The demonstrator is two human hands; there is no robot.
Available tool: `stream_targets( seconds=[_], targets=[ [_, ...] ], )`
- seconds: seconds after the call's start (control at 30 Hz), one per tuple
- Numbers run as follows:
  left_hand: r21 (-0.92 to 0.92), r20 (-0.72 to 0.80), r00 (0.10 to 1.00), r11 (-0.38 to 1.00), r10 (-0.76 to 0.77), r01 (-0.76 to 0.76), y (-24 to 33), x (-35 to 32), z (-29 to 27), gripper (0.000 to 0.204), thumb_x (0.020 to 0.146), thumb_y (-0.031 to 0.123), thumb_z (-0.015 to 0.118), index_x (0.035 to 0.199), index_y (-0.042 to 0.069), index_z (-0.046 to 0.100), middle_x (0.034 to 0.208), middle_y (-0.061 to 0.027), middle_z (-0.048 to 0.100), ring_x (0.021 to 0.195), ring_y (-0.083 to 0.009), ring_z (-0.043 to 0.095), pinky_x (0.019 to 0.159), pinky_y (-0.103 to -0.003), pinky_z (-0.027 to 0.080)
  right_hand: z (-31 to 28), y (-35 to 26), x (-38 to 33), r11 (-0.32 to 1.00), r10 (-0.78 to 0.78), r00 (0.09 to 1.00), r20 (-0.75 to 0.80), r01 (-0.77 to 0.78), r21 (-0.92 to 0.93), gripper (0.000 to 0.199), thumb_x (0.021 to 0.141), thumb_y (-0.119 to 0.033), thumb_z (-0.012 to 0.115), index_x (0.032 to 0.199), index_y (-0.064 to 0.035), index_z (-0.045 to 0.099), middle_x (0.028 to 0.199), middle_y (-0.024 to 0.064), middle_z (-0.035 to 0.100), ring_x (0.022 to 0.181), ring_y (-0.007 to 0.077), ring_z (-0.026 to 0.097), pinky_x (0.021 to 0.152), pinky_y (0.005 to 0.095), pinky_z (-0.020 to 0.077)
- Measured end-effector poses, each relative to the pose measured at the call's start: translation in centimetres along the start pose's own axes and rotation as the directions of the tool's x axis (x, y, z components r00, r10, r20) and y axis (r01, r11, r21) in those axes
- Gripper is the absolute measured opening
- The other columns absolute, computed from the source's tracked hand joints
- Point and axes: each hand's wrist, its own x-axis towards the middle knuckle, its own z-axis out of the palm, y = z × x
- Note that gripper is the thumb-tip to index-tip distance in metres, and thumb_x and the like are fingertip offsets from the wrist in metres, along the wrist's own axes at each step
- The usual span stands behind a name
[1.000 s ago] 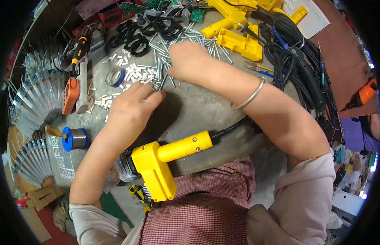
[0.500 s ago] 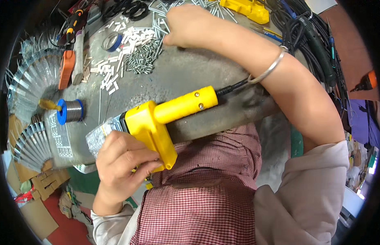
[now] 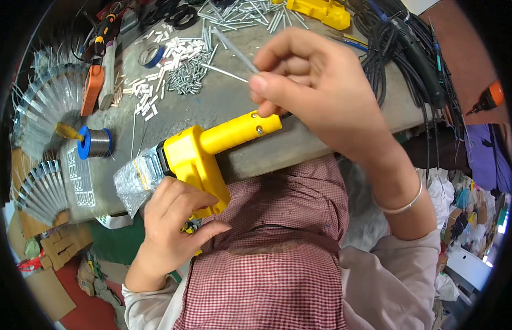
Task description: Assembling and soldering internal components and the housing of a yellow electronic device.
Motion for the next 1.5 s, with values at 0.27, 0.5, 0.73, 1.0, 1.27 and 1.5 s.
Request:
stream_targets(
  seconds=[0.27,0.5,0.73,1.0,1.27,1.5],
  targets=[
    [0.284,-0.013,0.997,0.956,0.080,-0.073,-1.7,9.0,2.8,0.042,0.068,0.023,0.083,0.103,0.008,0.065,0.084,-0.0081,0.064,0.079,-0.0319,0.061,0.072,-0.041,0.049,0.6,-1.0,-2.4,0.979,-0.172,0.967,-0.188,0.189,0.082,0.017,0.092,-0.004,0.064,0.104,0.0021,0.053,0.084,0.0103,0.067,0.069,0.0093,0.065,0.066,0.0196,0.0535],
    [0.265,0.031,0.999,0.964,0.032,-0.039,-1.7,9.0,3.4,0.039,0.071,0.025,0.082,0.102,0.009,0.067,0.088,-0.0099,0.066,0.081,-0.0315,0.063,0.070,-0.040,0.050,-0.7,0.0,-3.6,0.982,-0.163,0.975,-0.150,0.175,0.070,0.015,0.094,-0.001,0.061,0.104,0.0031,0.051,0.088,0.0100,0.065,0.074,0.0094,0.066,0.066,0.0190,0.0547],
    [0.207,0.050,0.997,0.977,-0.055,0.043,-1.6,9.1,3.1,0.037,0.073,0.023,0.081,0.102,0.003,0.067,0.092,-0.0125,0.069,0.087,-0.0320,0.065,0.076,-0.039,0.051,0.1,1.0,-3.9,0.980,-0.171,0.975,-0.142,0.183,0.073,0.014,0.094,-0.001,0.060,0.104,0.0025,0.051,0.089,0.0091,0.065,0.075,0.0096,0.065,0.066,0.0196,0.0547],
    [-0.769,-0.148,0.979,0.638,-0.142,-0.024,-1.8,7.2,0.1,0.020,0.090,0.006,0.069,0.106,-0.005,0.068,0.100,-0.0117,0.068,0.090,-0.0149,0.063,0.078,-0.026,0.051,3.2,0.4,-4.2,0.960,-0.020,1.000,0.021,0.013,0.280,0.015,0.097,-0.006,0.057,0.107,0.0013,0.049,0.089,0.0123,0.065,0.073,0.0123,0.065,0.067,0.0236,0.0542],
    [-0.414,-0.263,0.927,0.899,-0.269,0.144,-4.1,6.0,-0.4,0.019,0.089,-0.002,0.065,0.108,-0.001,0.065,0.091,-0.0086,0.073,0.084,-0.0116,0.070,0.075,-0.025,0.054,6.5,4.0,-5.4,0.940,-0.253,0.953,-0.166,0.202,-0.276,0.009,0.087,0.000,0.066,0.096,-0.0016,0.064,0.090,0.0097,0.067,0.074,0.0200,0.067,0.062,0.0323,0.0536],
    [0.065,-0.248,0.948,0.980,0.198,-0.188,-5.6,6.7,0.6,0.039,0.078,-0.011,0.061,0.114,0.003,0.060,0.084,-0.0099,0.066,0.072,-0.0243,0.066,0.063,-0.033,0.053,7.3,4.8,-6.8,0.886,-0.355,0.917,-0.181,0.269,-0.377,0.019,0.082,0.004,0.066,0.099,-0.0023,0.070,0.092,0.0118,0.068,0.078,0.0264,0.070,0.067,0.0340,0.0568]
  ],
)
